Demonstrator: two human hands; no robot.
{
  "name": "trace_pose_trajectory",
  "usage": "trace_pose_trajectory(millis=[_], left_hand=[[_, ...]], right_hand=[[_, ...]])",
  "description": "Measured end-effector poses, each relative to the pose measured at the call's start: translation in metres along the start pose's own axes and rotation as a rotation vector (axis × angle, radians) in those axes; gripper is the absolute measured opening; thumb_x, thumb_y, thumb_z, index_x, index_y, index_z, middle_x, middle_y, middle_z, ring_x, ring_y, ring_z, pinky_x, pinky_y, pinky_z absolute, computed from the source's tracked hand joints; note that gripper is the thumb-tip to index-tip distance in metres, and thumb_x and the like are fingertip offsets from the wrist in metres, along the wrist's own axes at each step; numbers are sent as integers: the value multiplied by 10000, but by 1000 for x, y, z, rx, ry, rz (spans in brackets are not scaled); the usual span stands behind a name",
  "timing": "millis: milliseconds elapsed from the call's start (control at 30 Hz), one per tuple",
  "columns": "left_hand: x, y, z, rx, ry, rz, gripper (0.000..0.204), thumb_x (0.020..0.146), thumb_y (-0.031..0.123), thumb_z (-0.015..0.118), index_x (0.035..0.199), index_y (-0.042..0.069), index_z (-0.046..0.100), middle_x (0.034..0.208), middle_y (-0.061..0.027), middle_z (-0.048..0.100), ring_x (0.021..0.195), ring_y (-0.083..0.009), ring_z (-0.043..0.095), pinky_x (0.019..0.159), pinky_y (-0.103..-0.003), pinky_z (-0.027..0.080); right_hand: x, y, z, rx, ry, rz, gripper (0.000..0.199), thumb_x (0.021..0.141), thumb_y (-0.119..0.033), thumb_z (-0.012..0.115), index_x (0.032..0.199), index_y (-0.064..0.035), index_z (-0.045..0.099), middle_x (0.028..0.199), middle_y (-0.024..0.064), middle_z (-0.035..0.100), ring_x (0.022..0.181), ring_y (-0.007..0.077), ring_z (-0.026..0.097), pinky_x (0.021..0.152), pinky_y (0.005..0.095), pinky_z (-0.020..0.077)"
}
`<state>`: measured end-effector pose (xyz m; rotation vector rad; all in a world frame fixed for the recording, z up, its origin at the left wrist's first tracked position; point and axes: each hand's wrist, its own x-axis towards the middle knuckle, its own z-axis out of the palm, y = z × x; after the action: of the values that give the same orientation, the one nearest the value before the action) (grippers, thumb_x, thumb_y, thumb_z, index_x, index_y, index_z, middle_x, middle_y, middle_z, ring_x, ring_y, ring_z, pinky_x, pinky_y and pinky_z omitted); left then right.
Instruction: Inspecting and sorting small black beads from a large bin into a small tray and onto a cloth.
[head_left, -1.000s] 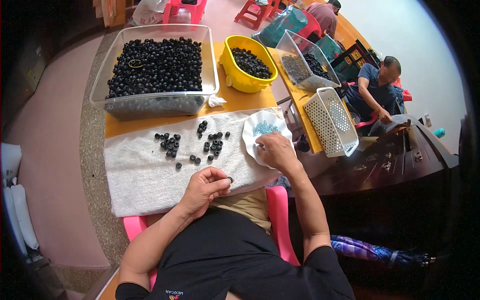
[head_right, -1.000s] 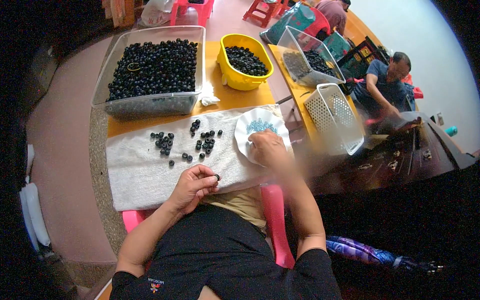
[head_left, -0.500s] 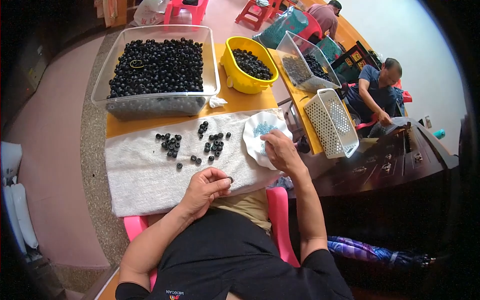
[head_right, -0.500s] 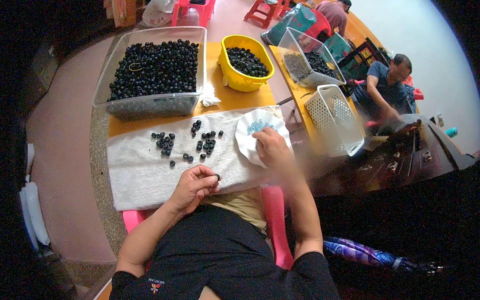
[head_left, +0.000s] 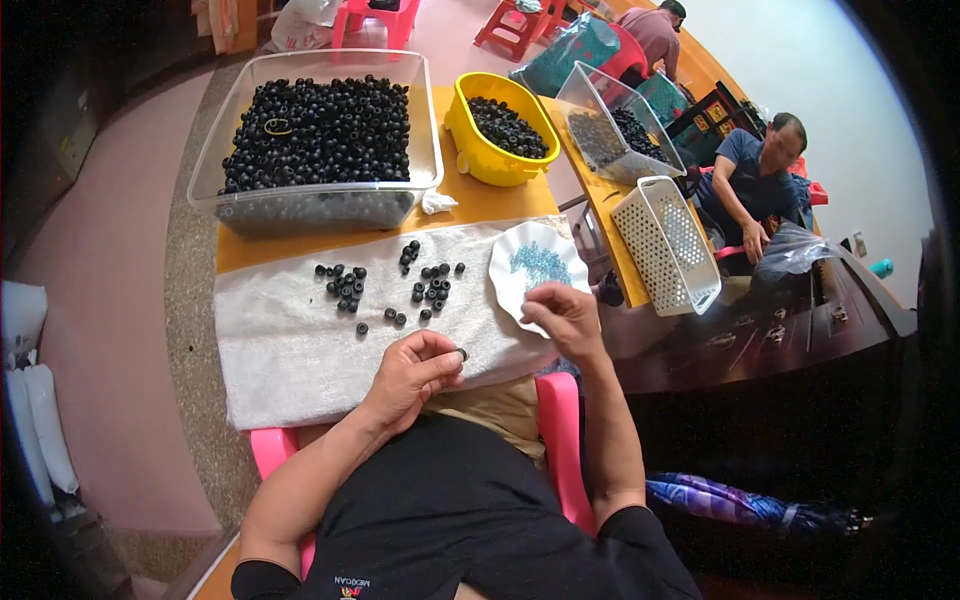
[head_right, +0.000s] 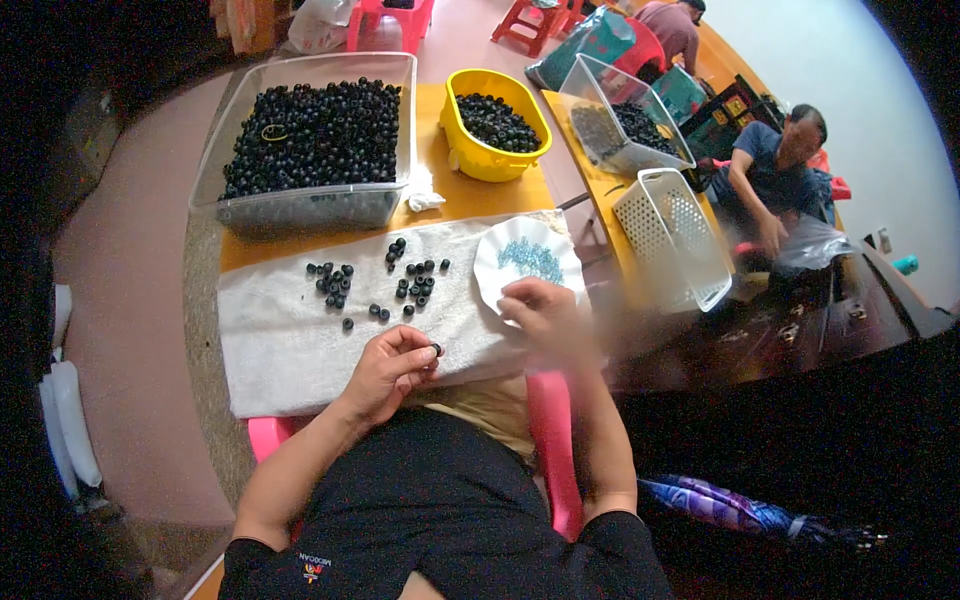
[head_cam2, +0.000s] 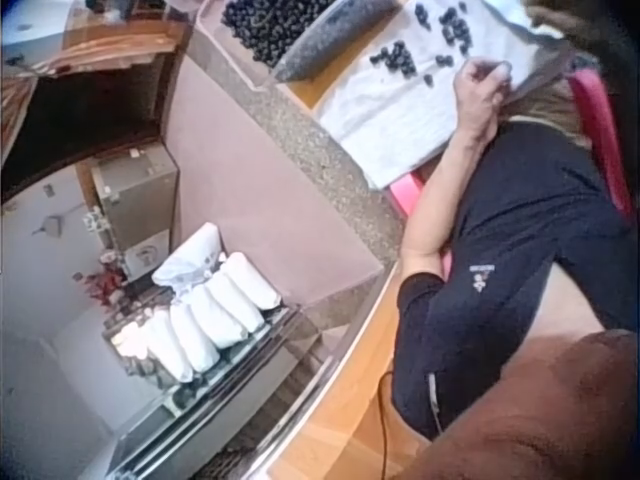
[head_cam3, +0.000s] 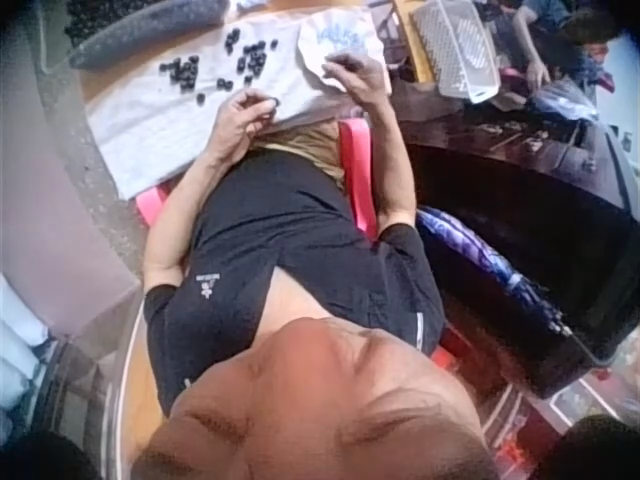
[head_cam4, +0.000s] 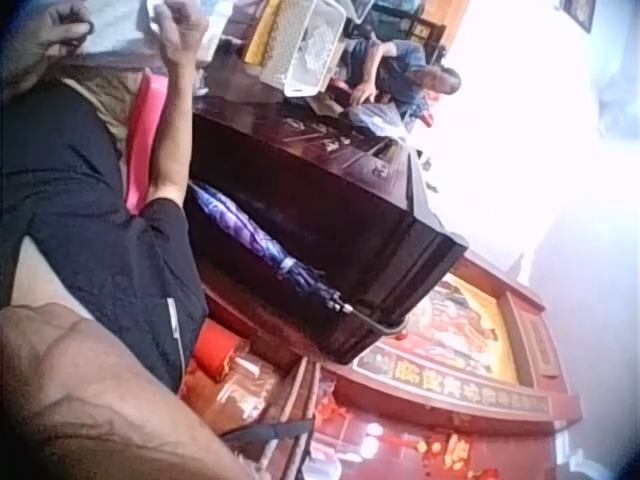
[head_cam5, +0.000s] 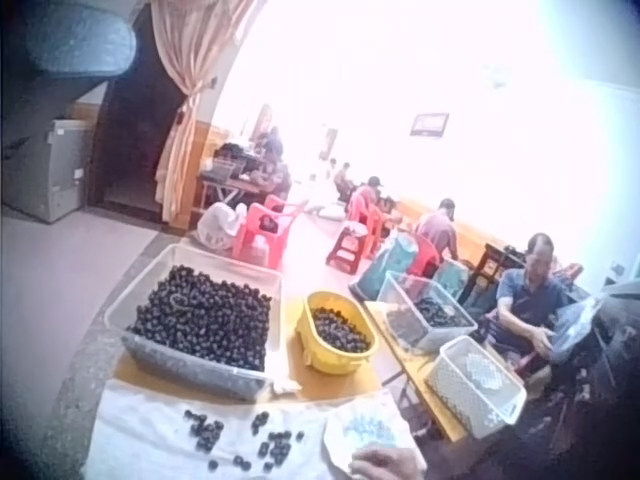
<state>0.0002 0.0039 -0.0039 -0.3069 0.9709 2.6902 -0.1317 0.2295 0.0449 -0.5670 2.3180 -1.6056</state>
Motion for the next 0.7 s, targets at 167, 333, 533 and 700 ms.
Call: trace_pose_trajectory(millis=[167, 333, 533, 700], left_hand=[[1, 0, 0, -15, -14, 8, 137, 893, 70, 672, 988, 36, 580, 908, -59, 646, 811, -135, 626, 757, -296, 564], [1, 0, -1, -25, -33, 10, 144, 894, 65, 671, 996, 21, 580, 904, -65, 643, 800, -142, 636, 749, -291, 559], [0, 2, 1, -3, -47, 6, 156, 889, 65, 674, 1007, 14, 586, 914, -71, 649, 816, -153, 645, 742, -283, 555], [2, 1, 1, 35, -75, -10, 158, 887, 63, 675, 1010, 14, 587, 922, -71, 646, 823, -154, 643, 745, -283, 556]], right_hand=[[-22, -5, 44, 146, -236, -25, 86, 837, 59, 693, 911, 41, 655, 878, 45, 643, 800, 93, 616, 714, 225, 505], [-26, -9, 58, 217, -281, -2, 120, 874, -75, 706, 935, 26, 683, 865, 17, 668, 807, 74, 607, 730, 228, 494], [-25, -8, 59, 214, -286, 25, 97, 870, -53, 696, 925, 26, 692, 865, 20, 668, 783, 72, 607, 710, 215, 490], [-28, -6, 58, 241, -236, 46, 92, 866, -43, 696, 927, 25, 699, 851, 23, 675, 765, 79, 618, 693, 216, 501]])
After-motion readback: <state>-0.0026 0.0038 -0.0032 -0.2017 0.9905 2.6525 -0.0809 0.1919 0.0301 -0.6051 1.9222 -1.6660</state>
